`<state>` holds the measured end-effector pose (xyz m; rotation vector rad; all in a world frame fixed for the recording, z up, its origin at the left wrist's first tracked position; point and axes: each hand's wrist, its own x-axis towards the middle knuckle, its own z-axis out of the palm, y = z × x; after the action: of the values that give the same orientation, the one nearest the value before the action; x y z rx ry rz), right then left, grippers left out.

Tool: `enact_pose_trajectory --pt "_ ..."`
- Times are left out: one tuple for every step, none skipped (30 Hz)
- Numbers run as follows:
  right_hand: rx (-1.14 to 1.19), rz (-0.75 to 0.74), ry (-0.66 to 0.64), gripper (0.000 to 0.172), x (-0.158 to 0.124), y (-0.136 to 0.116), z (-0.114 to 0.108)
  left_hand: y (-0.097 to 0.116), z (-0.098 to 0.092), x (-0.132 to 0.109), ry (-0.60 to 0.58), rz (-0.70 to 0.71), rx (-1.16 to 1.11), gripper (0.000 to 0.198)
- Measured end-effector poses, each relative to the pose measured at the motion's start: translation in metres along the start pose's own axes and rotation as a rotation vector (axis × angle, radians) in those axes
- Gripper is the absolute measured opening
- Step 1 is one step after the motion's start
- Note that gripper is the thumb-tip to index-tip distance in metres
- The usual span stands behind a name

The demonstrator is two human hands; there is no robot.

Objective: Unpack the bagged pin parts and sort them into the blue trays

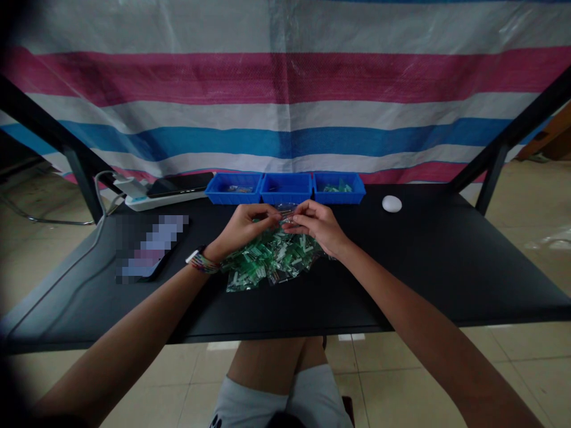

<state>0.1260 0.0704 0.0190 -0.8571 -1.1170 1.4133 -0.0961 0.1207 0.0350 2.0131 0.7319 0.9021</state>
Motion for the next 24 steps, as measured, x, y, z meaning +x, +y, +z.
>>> enact_pose_trajectory --pt "-0.012 -0.001 0.008 0.039 0.0001 0.0001 0.0004 -0.0006 0.0 -0.0002 -0.012 -0.014 -0.035 0.025" --pt "-0.031 -0.003 0.016 0.041 0.0003 0.0003 0.0006 -0.0009 0.0 -0.0004 -0.018 -0.026 -0.067 0.024" --pt "-0.054 -0.004 0.023 0.042 0.0007 0.0007 0.0007 -0.0009 0.0 -0.0007 -0.02 -0.035 -0.09 0.022" --pt "-0.078 -0.006 0.03 0.043 0.0011 0.0013 0.0008 -0.0004 0.0001 -0.001 -0.023 -0.044 -0.103 0.02" --pt "-0.1 -0.007 0.038 0.043 0.0015 0.0019 0.0008 0.0005 0.0002 -0.0013 -0.026 -0.052 -0.109 0.018" --pt "-0.117 -0.008 0.047 0.042 0.0019 0.0026 0.0008 0.0016 0.0003 -0.0015 -0.032 -0.059 -0.108 0.017" --pt "-0.131 -0.011 0.057 0.042 0.0021 0.0031 0.0008 0.0028 0.0005 -0.0016 -0.039 -0.064 -0.102 0.016" --pt "-0.141 -0.014 0.066 0.042 0.0022 0.0034 0.0009 0.0039 0.0006 -0.0017 -0.046 -0.066 -0.097 0.016" --pt "-0.15 -0.018 0.075 0.042 0.0021 0.0035 0.0011 0.0045 0.0007 -0.0017 -0.051 -0.065 -0.093 0.017" --pt "-0.157 -0.023 0.083 0.042 0.0019 0.0033 0.0013 0.0046 0.0008 -0.0016 -0.053 -0.062 -0.091 0.018" --pt "-0.164 -0.028 0.089 0.041 0.0016 0.0029 0.0016 0.004 0.0009 -0.0015 -0.051 -0.059 -0.091 0.019" --pt "-0.169 -0.035 0.095 0.041 0.0013 0.0024 0.0019 0.0029 0.001 -0.0015 -0.046 -0.055 -0.095 0.021" --pt "-0.171 -0.042 0.101 0.04 0.001 0.0019 0.0023 0.0014 0.0012 -0.0015 -0.039 -0.053 -0.103 0.022" --pt "-0.173 -0.051 0.106 0.04 0.0008 0.0014 0.0027 -0.0002 0.0015 -0.0015 -0.031 -0.053 -0.113 0.024" --pt "-0.175 -0.06 0.11 0.04 0.0006 0.001 0.0031 -0.0018 0.0019 -0.0016 -0.024 -0.054 -0.124 0.025" --pt "-0.176 -0.068 0.113 0.039 0.0005 0.0006 0.0035 -0.0029 0.0024 -0.0017 -0.019 -0.054 -0.136 0.026" --pt "-0.177 -0.076 0.114 0.039 0.0004 0.0004 0.0038 -0.0035 0.003 -0.0017 -0.019 -0.055 -0.151 0.026" --pt "-0.18 -0.082 0.113 0.039 0.0003 0.0003 0.0041 -0.0035 0.0037 -0.0018 -0.022 -0.059 -0.166 0.026" --pt "-0.182 -0.087 0.112 0.038 0.0002 0.0002 0.0043 -0.0029 0.0045 -0.0017 -0.026 -0.066 -0.18 0.026" --pt "-0.183 -0.09 0.11 0.038 0.0001 0.0002 0.0044 -0.0019 0.0054 -0.0017 -0.029 -0.072 -0.192 0.026" --pt "-0.185 -0.09 0.107 0.037 -0.0001 0.0002 0.0045 -0.0006 0.0063 -0.0016 -0.029 -0.08 -0.201 0.027" --pt "-0.186 -0.086 0.101 0.037 -0.0003 0.0003 0.0044 0.0006 0.0072 -0.0015 -0.025 -0.087 -0.206 0.027" --pt "-0.186 -0.079 0.093 0.037 -0.0005 0.0003 0.0043 0.0018 0.0082 -0.0015 -0.018 -0.094 -0.21 0.028" --pt "-0.184 -0.069 0.082 0.037 -0.0006 0.0004 0.0041 0.0026 0.0092 -0.0014 -0.012 -0.099 -0.216 0.029"
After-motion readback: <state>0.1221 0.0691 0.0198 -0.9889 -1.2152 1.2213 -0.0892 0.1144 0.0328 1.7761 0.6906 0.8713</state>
